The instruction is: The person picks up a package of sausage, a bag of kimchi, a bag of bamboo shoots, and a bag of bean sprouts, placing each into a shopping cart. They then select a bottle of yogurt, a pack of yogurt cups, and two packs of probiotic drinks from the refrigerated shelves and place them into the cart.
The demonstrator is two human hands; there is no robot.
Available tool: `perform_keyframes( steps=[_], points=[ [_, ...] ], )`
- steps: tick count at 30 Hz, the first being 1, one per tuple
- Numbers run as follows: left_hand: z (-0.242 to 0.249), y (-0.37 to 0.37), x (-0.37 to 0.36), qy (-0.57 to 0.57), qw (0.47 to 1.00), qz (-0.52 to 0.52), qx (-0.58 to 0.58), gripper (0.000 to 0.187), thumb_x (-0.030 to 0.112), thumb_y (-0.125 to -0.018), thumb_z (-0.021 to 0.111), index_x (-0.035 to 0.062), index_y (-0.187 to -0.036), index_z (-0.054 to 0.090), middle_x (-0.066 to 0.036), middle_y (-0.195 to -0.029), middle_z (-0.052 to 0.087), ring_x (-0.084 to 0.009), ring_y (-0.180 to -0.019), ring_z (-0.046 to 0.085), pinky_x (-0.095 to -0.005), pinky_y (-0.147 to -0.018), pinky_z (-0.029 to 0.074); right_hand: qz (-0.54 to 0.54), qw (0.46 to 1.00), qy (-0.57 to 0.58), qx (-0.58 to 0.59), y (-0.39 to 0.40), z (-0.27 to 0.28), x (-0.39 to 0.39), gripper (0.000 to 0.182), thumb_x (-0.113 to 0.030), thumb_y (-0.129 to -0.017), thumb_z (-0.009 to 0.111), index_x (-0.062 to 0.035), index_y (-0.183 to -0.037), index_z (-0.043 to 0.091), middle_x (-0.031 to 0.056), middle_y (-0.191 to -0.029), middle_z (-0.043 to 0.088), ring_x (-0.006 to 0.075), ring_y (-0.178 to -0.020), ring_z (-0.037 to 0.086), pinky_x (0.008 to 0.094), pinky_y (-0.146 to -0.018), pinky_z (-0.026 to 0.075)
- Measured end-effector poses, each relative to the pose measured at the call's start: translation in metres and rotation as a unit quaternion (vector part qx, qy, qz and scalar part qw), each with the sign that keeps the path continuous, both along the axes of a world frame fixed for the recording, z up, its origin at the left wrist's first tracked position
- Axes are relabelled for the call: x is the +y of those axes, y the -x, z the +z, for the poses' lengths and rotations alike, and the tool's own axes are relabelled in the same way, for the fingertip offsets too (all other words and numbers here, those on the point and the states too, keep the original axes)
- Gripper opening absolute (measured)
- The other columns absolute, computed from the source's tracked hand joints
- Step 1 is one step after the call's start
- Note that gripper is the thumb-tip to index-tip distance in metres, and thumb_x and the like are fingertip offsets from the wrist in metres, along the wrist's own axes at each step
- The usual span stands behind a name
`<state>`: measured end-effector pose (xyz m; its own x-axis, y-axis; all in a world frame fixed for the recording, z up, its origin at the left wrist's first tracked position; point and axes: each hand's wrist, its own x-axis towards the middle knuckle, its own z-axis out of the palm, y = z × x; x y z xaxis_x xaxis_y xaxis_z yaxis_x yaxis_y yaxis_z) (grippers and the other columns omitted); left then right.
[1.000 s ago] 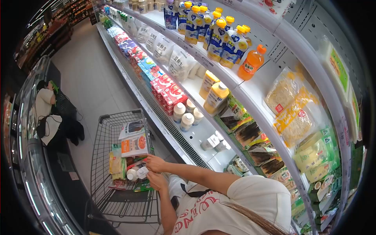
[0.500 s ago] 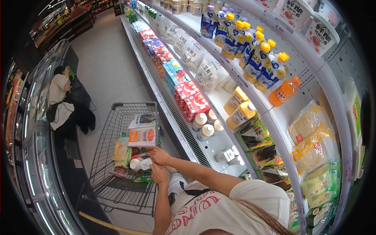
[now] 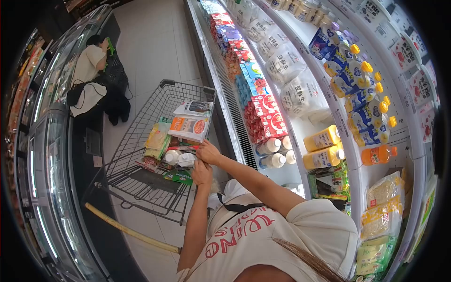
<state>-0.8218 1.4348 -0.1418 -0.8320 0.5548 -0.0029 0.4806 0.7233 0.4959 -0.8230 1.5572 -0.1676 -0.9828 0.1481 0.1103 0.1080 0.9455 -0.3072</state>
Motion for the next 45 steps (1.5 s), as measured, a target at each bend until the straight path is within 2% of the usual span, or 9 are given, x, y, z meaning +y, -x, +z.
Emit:
perform_keyframes(
  steps=[9,19,24,30,31,33,39,42,45],
  points=[
    [0.0,0.055,0.075,0.003,1.0,0.017,-0.025,0.018,0.023,-0.085,0.052,0.0062,-0.09,0.058,-0.014,-0.091,0.059,-0.0392,-0.071,0.062,-0.0503,-0.063,0.05,-0.014,1.0,0.0,0.006,0.055,-0.016,0.074,0.023,-0.026,-0.084,0.055,-0.0096,-0.072,0.064,0.0057,-0.08,0.065,0.0225,-0.092,0.058,0.0412,-0.106,0.032],
    [-0.008,0.11,0.153,0.005,1.0,-0.017,-0.008,0.017,0.021,-0.085,0.051,0.0079,-0.092,0.06,-0.013,-0.089,0.06,-0.0389,-0.07,0.062,-0.0494,-0.062,0.05,-0.037,0.996,0.02,-0.077,0.118,-0.021,0.148,0.021,-0.03,-0.081,0.057,-0.0131,-0.071,0.065,0.0036,-0.08,0.065,0.0215,-0.095,0.058,0.0425,-0.107,0.031],
    [-0.015,0.145,0.198,0.008,1.0,-0.009,0.01,0.015,0.021,-0.085,0.052,0.0074,-0.09,0.058,-0.012,-0.088,0.06,-0.039,-0.067,0.062,-0.0496,-0.06,0.05,-0.051,0.998,0.006,-0.027,0.146,-0.015,0.192,0.023,-0.027,-0.081,0.054,-0.0114,-0.074,0.068,0.0031,-0.083,0.068,0.0201,-0.096,0.057,0.0405,-0.106,0.031],
    [-0.019,0.182,0.252,0.004,1.0,-0.02,0.003,0.015,0.02,-0.085,0.052,0.007,-0.091,0.057,-0.013,-0.087,0.059,-0.0393,-0.068,0.061,-0.0499,-0.06,0.05,-0.039,0.994,0.016,-0.097,0.184,-0.018,0.251,0.026,-0.028,-0.085,0.055,-0.0126,-0.1,0.069,0.0013,-0.1,0.066,0.0199,-0.108,0.055,0.0431,-0.11,0.027],
    [-0.019,0.189,0.265,0.005,1.0,-0.022,0.003,0.015,0.02,-0.085,0.052,0.007,-0.091,0.057,-0.013,-0.087,0.059,-0.0395,-0.068,0.061,-0.05,-0.06,0.05,-0.045,0.999,0.017,0.022,0.189,-0.026,0.259,0.021,-0.024,-0.082,0.052,-0.0126,-0.081,0.069,0.0022,-0.09,0.067,0.02,-0.101,0.056,0.0427,-0.107,0.031],
    [-0.018,0.202,0.283,0.004,1.0,-0.023,-0.003,0.016,0.02,-0.085,0.053,0.0069,-0.091,0.057,-0.013,-0.087,0.059,-0.0398,-0.069,0.061,-0.0501,-0.061,0.05,-0.039,0.998,0.018,-0.051,0.201,-0.027,0.279,0.021,-0.024,-0.082,0.051,-0.0119,-0.083,0.069,0.0022,-0.09,0.066,0.0196,-0.104,0.056,0.0432,-0.108,0.03],
    [-0.015,0.246,0.335,-0.022,0.999,-0.044,-0.016,0.018,0.023,-0.085,0.055,0.0062,-0.091,0.058,-0.014,-0.089,0.059,-0.0403,-0.072,0.062,-0.0504,-0.064,0.049,-0.117,0.99,0.07,-0.041,0.237,-0.017,0.326,0.022,-0.015,-0.082,0.051,-0.0057,-0.096,0.066,0.0164,-0.117,0.057,0.0312,-0.111,0.053,0.0399,-0.108,0.031],
    [-0.014,0.271,0.366,-0.036,0.997,-0.06,-0.021,0.019,0.024,-0.085,0.057,0.006,-0.092,0.058,-0.015,-0.09,0.06,-0.0402,-0.073,0.062,-0.0505,-0.064,0.049,-0.184,0.98,0.041,0.066,0.244,-0.018,0.34,0.024,-0.016,-0.085,0.054,-0.0036,-0.105,0.061,0.0243,-0.132,0.046,0.0422,-0.121,0.045,0.0408,-0.106,0.035],
    [-0.025,0.301,0.392,-0.023,0.997,-0.061,-0.028,0.021,0.025,-0.085,0.059,0.0058,-0.093,0.058,-0.015,-0.09,0.061,-0.0397,-0.074,0.062,-0.0502,-0.064,0.049,-0.246,0.956,0.149,0.06,0.259,-0.021,0.359,0.032,-0.015,-0.086,0.054,-0.002,-0.115,0.057,0.0253,-0.138,0.04,0.0441,-0.127,0.039,0.043,-0.105,0.036]
  ],
)
